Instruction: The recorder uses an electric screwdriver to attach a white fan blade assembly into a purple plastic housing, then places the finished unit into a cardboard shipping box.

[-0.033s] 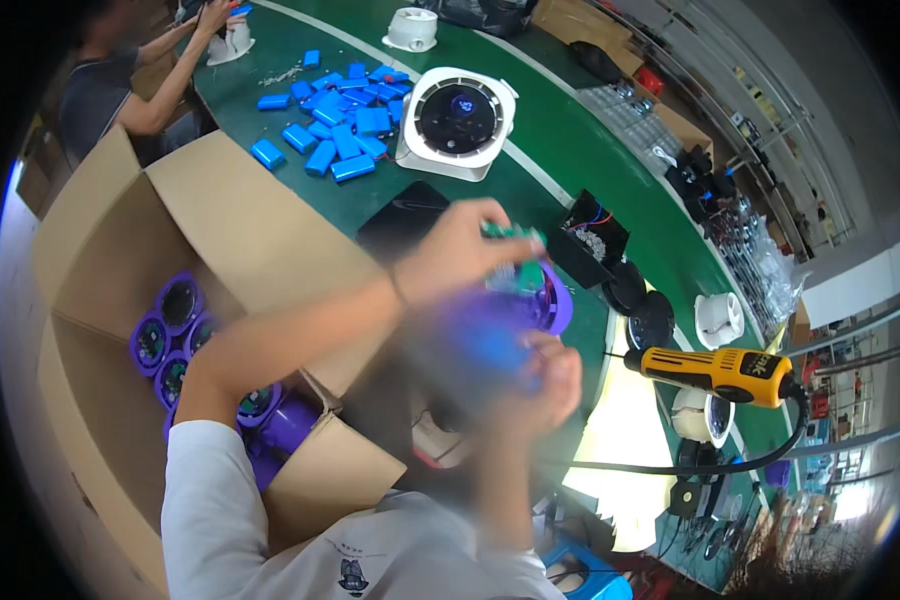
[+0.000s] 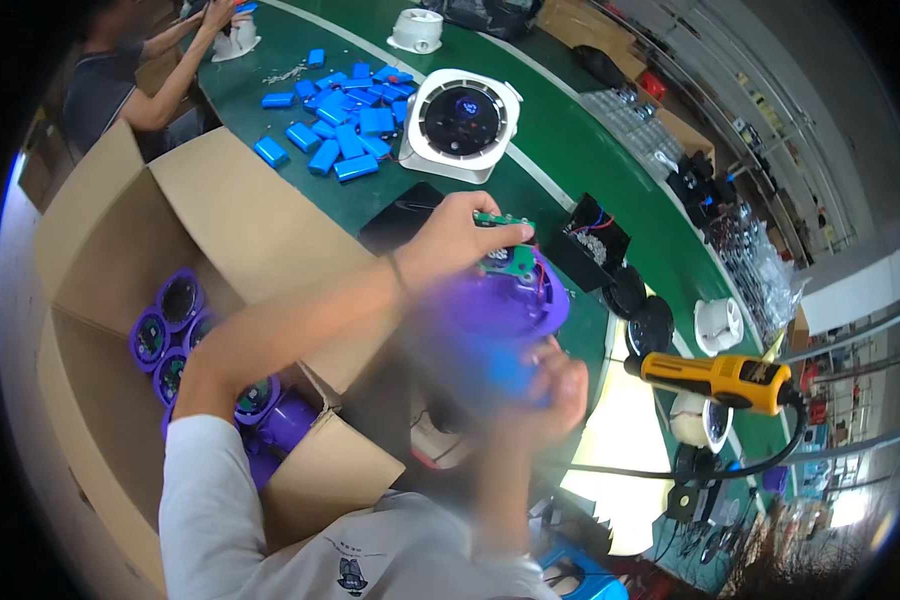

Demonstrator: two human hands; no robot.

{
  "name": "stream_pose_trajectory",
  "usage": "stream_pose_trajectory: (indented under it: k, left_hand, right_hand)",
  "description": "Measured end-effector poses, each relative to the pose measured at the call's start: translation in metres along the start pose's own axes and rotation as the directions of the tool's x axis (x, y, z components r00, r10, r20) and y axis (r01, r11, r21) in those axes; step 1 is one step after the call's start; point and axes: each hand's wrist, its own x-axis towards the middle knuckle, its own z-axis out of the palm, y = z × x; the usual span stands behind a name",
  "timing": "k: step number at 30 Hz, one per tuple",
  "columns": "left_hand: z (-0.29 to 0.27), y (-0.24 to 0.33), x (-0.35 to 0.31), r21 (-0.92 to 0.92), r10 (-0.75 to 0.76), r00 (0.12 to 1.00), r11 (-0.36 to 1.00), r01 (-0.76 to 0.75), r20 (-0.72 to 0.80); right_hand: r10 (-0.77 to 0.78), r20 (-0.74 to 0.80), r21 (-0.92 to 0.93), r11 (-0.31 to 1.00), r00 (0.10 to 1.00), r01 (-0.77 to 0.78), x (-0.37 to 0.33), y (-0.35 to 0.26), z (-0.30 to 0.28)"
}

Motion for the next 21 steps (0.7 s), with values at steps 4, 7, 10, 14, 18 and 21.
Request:
stream_pose_trajectory:
  k: [4, 7, 10, 14, 18, 21]
  left_hand:
    - [0.01, -0.016, -0.001, 0.406, 0.369, 0.924, 0.832, -0.378, 0.103]
    - [0.018, -0.004, -0.008, 0.365, 0.268, 0.951, 0.879, -0.306, 0.152]
    - [0.015, -0.002, -0.015, 0.424, 0.342, 0.914, 0.811, -0.404, 0.217]
    - [0.017, 0.004, -0.038, 0.672, 0.703, 0.678, 0.397, -0.625, 0.216]
    - [0.013, 0.038, -0.059, -0.016, 0.25, 0.744, 0.952, -0.306, 0.619]
    - [0.003, 0.047, -0.059, 0.182, 0.275, 0.77, 0.875, -0.449, 0.576]
  right_hand:
    - [0.11, -0.139, -0.039, 0.992, 0.984, -0.117, -0.009, -0.009, -0.003]
    - [0.03, -0.262, -0.031, 0.999, 0.965, -0.04, 0.003, -0.023, -0.004]
    - [-0.053, -0.239, -0.186, 0.982, 0.97, 0.007, 0.01, -0.041, 0.013]
    - [-0.132, -0.174, -0.256, 0.963, 0.976, 0.085, 0.021, -0.052, 0.033]
    - [-0.02, 0.025, 0.032, 0.999, 0.999, 0.019, 0.051, -0.035, 0.044]
    - [0.037, 0.123, -0.116, 0.993, 0.992, -0.022, 0.069, -0.031, 0.047]
